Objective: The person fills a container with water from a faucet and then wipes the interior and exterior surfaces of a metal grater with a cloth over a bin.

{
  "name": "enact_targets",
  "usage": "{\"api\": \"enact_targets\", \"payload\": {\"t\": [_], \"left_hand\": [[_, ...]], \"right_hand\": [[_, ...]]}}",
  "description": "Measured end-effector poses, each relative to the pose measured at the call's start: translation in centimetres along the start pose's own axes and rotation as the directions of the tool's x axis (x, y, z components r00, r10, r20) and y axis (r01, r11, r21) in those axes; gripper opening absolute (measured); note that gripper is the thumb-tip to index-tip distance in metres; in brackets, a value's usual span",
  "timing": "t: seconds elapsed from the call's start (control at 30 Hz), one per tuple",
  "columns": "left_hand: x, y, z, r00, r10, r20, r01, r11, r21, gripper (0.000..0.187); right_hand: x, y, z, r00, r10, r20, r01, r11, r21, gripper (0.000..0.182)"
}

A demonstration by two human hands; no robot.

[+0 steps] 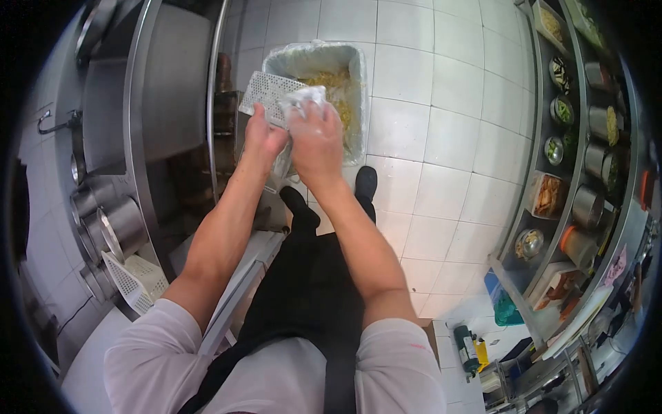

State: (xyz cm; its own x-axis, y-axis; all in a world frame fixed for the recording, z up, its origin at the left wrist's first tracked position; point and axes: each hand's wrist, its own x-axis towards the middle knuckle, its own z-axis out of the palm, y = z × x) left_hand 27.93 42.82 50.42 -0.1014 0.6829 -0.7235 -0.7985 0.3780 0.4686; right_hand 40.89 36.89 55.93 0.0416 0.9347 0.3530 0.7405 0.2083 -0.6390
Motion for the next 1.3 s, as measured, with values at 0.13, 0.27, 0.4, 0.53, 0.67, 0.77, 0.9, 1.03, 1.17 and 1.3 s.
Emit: {"api": "enact_targets", "payload": {"t": [0.13, 0.27, 0.4, 0.53, 0.67, 0.77, 0.9, 1.03, 1.17, 1.3], "left_hand": [[0.5, -0.8, -1.6, 0.997, -0.010, 0.081, 0.015, 0.997, -0.070, 0.049], [-1.8, -0.5, -0.6, 1.000, 0.016, 0.016, -0.015, 0.998, -0.065, 0.048], [-2.3, 0.2, -0.3, 0.997, 0.036, -0.069, -0.041, 0.996, -0.076, 0.045], [-1.7, 0.5, -0.6, 0.994, 0.043, -0.103, -0.049, 0.997, -0.056, 0.043], [-1.7, 1.3, 0.0, 0.991, 0.015, -0.130, -0.018, 1.000, -0.023, 0.044], [-2.2, 2.7, -1.2, 0.996, 0.038, -0.078, -0.041, 0.998, -0.041, 0.043], [-1.3, 3.4, -0.9, 0.992, 0.044, -0.115, -0.048, 0.998, -0.031, 0.042], [0.6, 4.0, -1.7, 0.991, 0.009, -0.135, -0.014, 0.999, -0.038, 0.042], [-0.5, 4.3, -0.7, 0.992, -0.042, -0.123, 0.037, 0.998, -0.047, 0.042], [0.3, 5.3, -1.1, 0.980, -0.027, -0.197, 0.023, 1.000, -0.020, 0.039]], "right_hand": [[2.1, 1.5, 0.8, 0.983, -0.122, 0.139, 0.146, 0.973, -0.181, 0.040], [4.4, 8.0, 3.2, 0.973, 0.110, 0.201, -0.098, 0.993, -0.069, 0.030], [0.2, 10.5, 6.0, 0.852, 0.475, 0.221, -0.522, 0.804, 0.285, 0.031], [-6.2, 5.4, 7.3, 0.871, 0.491, 0.027, -0.460, 0.793, 0.401, 0.042], [-7.2, 2.6, 9.3, 0.829, 0.558, -0.025, -0.504, 0.767, 0.397, 0.036], [-8.9, 8.6, 15.2, 0.741, 0.670, 0.035, -0.639, 0.688, 0.344, 0.038], [-10.3, 12.0, 15.0, 0.696, 0.705, 0.140, -0.697, 0.615, 0.368, 0.039], [-12.3, 10.1, 13.5, 0.518, 0.773, 0.365, -0.786, 0.263, 0.559, 0.038], [-12.8, 9.8, 15.0, 0.490, 0.743, 0.456, -0.705, 0.031, 0.708, 0.043], [-13.1, 9.6, 16.8, 0.468, 0.664, 0.583, -0.702, -0.121, 0.702, 0.040]]}}
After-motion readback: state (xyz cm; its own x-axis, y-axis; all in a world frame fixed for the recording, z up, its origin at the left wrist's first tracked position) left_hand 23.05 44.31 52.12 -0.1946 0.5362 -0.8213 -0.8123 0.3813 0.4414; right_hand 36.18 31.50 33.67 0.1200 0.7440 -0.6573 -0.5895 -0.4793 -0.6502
